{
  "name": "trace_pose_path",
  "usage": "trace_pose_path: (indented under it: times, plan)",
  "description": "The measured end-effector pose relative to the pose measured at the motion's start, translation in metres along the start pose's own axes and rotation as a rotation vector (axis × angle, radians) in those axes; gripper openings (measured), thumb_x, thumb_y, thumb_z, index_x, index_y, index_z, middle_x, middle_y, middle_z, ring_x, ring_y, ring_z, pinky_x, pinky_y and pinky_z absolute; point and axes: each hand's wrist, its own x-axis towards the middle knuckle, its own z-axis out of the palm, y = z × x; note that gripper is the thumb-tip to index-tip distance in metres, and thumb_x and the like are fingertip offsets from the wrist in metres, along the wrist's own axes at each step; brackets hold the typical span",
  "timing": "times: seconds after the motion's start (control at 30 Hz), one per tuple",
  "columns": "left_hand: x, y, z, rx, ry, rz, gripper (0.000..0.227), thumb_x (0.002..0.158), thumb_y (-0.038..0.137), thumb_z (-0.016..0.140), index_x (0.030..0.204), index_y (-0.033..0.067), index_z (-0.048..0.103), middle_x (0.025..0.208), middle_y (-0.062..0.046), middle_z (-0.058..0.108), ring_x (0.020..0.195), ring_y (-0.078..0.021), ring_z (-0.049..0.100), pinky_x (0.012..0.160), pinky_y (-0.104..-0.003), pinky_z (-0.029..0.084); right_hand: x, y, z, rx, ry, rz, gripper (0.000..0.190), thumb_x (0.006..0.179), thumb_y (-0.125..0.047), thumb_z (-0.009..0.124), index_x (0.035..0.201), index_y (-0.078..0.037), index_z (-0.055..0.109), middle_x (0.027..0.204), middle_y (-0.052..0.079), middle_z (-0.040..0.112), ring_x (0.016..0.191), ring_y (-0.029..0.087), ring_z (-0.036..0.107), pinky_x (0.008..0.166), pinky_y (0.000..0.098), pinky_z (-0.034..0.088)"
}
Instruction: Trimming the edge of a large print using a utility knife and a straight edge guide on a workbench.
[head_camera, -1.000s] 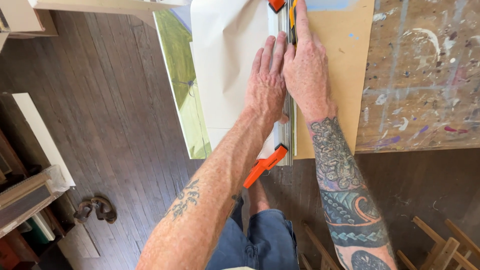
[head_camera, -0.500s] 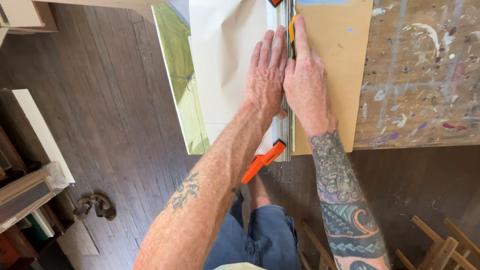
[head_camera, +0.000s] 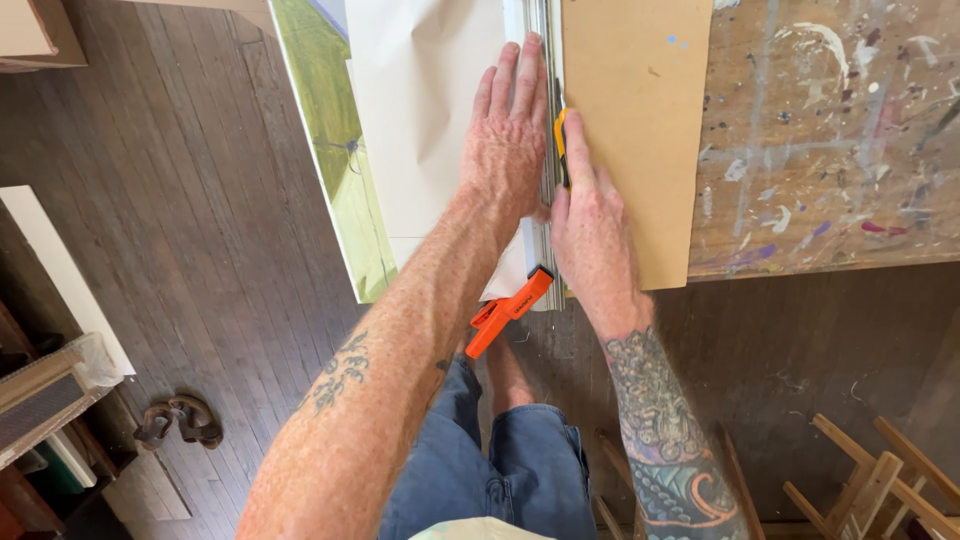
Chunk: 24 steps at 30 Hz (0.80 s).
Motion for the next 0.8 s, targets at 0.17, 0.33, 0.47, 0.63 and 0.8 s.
trace_pose_path:
  times: [0.17,0.33,0.47,0.63,0.8]
  plan:
    - [0.000,-0.001,0.004,-0.005,0.061,-0.004,0.181,0.029,0.090,0.084,0.165,-0.0017,0.008,0.171,-0.019,0.000,0.158,-0.0367,0.006,0.129,-0.045,0.012,-0.023,-0.006,-0.003,0.002,-0.056,0.103,0.075,0.100,0.003,0.046,0.166,-0.019,0.019,0.118,0.026,0.060,0.104,0.054,0.060,0.081,0.0613,0.046]
    - [0.001,-0.001,0.004,-0.019,0.042,0.001,0.181,0.029,0.088,0.085,0.165,-0.0012,0.006,0.171,-0.019,-0.002,0.158,-0.0371,0.004,0.129,-0.046,0.011,-0.047,-0.001,-0.001,-0.040,-0.088,0.150,0.075,0.101,0.000,0.048,0.167,-0.020,0.019,0.105,0.024,0.056,0.094,0.055,0.059,0.078,0.0618,0.044]
    - [0.001,-0.002,0.003,-0.031,0.027,0.007,0.183,0.029,0.091,0.084,0.165,-0.0028,0.006,0.170,-0.020,-0.004,0.158,-0.0383,0.003,0.129,-0.046,0.010,-0.065,-0.003,-0.001,-0.055,-0.135,0.236,0.075,0.102,-0.002,0.048,0.167,-0.025,0.019,0.100,0.020,0.053,0.085,0.051,0.059,0.072,0.0613,0.046]
    - [0.000,-0.001,0.004,-0.030,0.037,0.005,0.184,0.027,0.090,0.085,0.165,-0.0021,0.005,0.170,-0.020,-0.004,0.159,-0.0376,0.004,0.130,-0.046,0.009,-0.089,0.007,0.002,-0.064,-0.153,0.247,0.073,0.102,-0.005,0.047,0.167,-0.024,0.019,0.103,0.021,0.055,0.090,0.055,0.060,0.075,0.0624,0.046]
    - [-0.001,-0.003,-0.002,-0.040,-0.016,0.017,0.184,0.029,0.090,0.086,0.164,-0.0021,0.002,0.170,-0.020,-0.006,0.158,-0.0377,0.002,0.130,-0.047,0.009,-0.114,0.013,0.007,-0.076,-0.170,0.277,0.074,0.102,-0.005,0.050,0.167,-0.023,0.019,0.104,0.020,0.057,0.085,0.053,0.062,0.073,0.0641,0.048]
